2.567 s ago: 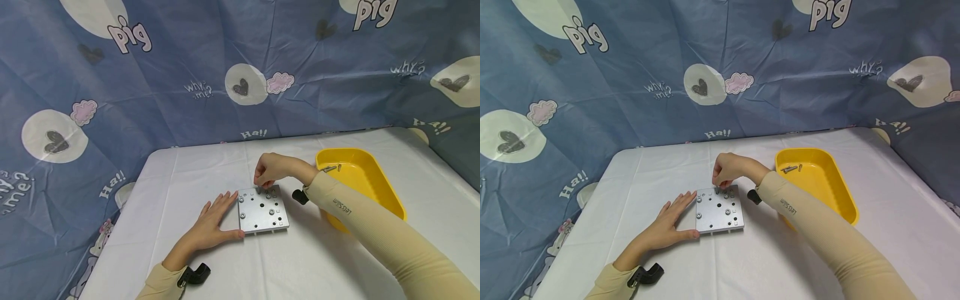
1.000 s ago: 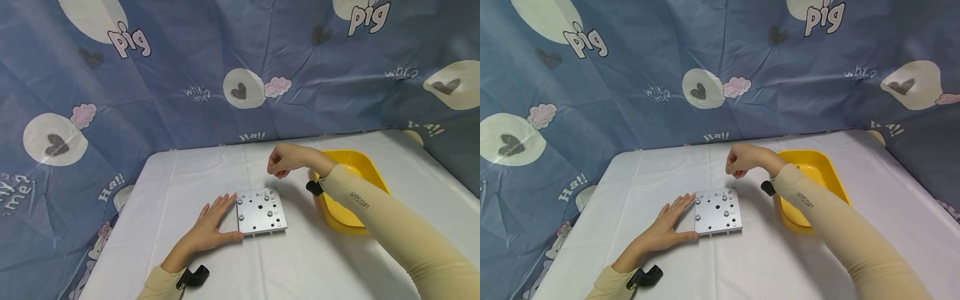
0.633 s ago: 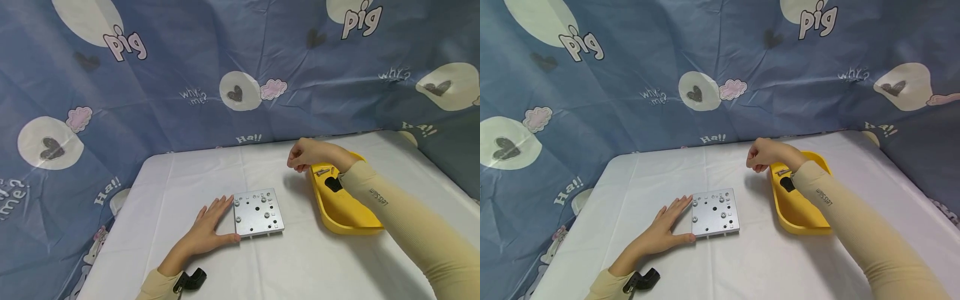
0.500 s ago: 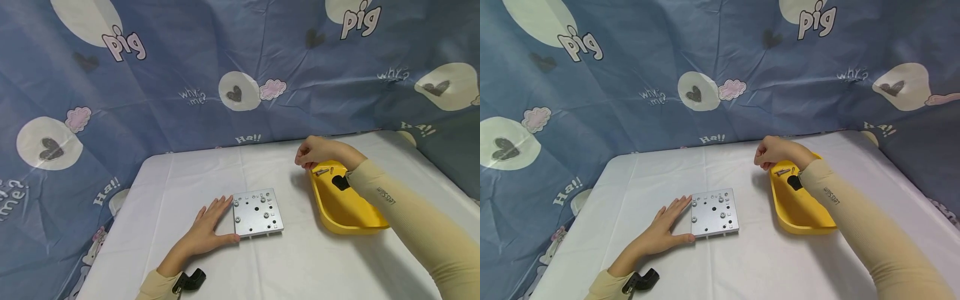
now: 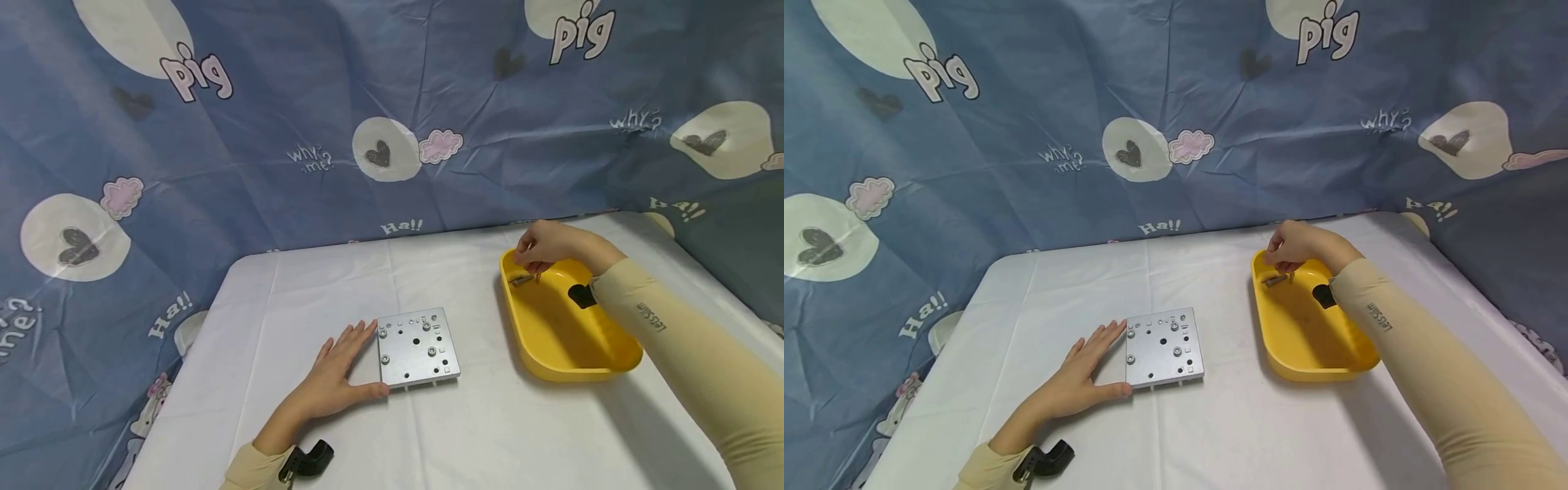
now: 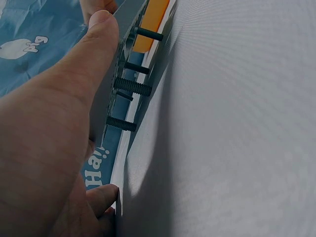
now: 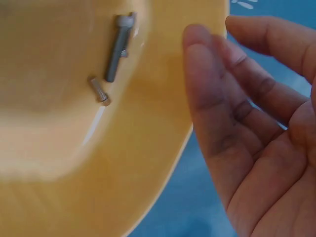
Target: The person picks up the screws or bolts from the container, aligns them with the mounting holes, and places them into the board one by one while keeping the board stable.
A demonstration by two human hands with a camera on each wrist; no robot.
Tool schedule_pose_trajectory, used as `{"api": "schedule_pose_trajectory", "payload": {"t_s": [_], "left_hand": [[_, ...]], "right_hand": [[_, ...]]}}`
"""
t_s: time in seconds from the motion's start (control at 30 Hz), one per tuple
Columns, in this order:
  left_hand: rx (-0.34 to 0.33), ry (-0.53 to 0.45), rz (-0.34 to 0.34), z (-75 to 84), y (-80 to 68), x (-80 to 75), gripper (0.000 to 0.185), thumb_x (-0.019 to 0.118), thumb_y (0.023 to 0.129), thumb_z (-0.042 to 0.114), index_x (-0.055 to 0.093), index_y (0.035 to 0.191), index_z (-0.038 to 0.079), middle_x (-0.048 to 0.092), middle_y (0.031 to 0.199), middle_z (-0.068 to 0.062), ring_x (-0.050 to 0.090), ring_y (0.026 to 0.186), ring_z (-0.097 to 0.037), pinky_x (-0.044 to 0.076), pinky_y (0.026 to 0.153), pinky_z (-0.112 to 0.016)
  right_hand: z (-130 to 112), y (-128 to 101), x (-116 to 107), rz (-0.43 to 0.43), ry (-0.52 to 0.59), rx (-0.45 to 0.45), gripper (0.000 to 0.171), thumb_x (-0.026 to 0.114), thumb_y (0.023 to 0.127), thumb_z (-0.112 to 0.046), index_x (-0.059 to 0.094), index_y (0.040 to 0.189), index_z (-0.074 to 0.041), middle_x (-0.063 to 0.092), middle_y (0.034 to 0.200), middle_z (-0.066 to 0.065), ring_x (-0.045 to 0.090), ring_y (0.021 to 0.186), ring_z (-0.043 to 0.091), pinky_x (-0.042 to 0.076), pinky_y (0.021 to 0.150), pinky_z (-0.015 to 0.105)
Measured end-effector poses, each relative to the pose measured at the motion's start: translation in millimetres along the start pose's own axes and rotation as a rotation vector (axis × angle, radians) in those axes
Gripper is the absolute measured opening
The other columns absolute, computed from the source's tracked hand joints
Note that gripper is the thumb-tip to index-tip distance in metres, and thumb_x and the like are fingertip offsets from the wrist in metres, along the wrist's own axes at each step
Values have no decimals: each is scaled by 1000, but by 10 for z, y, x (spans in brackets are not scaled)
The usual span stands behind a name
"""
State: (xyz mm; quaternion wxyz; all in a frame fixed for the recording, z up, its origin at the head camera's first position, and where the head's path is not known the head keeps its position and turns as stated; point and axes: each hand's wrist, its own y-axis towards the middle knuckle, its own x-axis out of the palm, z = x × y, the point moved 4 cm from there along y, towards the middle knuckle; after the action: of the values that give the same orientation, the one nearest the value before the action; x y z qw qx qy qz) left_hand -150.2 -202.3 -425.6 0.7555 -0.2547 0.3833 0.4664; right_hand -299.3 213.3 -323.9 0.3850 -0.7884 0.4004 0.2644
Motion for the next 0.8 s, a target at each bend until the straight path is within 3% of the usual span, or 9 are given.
{"api": "schedule_pose_trajectory", "payload": {"t_s": [0.13,0.23,0.47,0.67,0.8], "left_hand": [[5,2,0,-7,-14,-16,113,83,83,67,23,173,31,23,179,-15,18,167,-44,7,130,-76],[0,3,-4,-11,-8,-14,113,83,84,67,23,173,32,22,180,-14,17,167,-44,6,131,-75],[-7,5,-8,0,21,-8,113,83,84,66,23,173,32,20,180,-13,17,167,-44,3,132,-74],[-5,2,-19,9,28,-9,112,83,84,65,22,173,33,21,180,-13,17,167,-43,4,132,-73],[-6,-5,-13,1,19,-10,113,84,84,64,23,173,32,22,180,-14,17,167,-44,5,131,-75]], "right_hand": [[68,7,38,10,-60,39,29,66,100,-4,70,123,12,79,92,12,69,74,12,63,74,27],[131,2,70,37,-123,86,41,66,90,4,69,130,12,80,95,14,65,73,13,57,70,25],[268,-26,133,116,-295,123,43,67,83,9,76,124,4,69,132,32,59,100,35,51,81,37],[338,3,182,160,-319,98,32,68,80,8,81,108,1,75,114,25,59,93,34,54,81,39],[343,16,201,189,-308,73,29,71,78,9,80,105,2,77,104,21,62,87,31,56,79,39]]}}
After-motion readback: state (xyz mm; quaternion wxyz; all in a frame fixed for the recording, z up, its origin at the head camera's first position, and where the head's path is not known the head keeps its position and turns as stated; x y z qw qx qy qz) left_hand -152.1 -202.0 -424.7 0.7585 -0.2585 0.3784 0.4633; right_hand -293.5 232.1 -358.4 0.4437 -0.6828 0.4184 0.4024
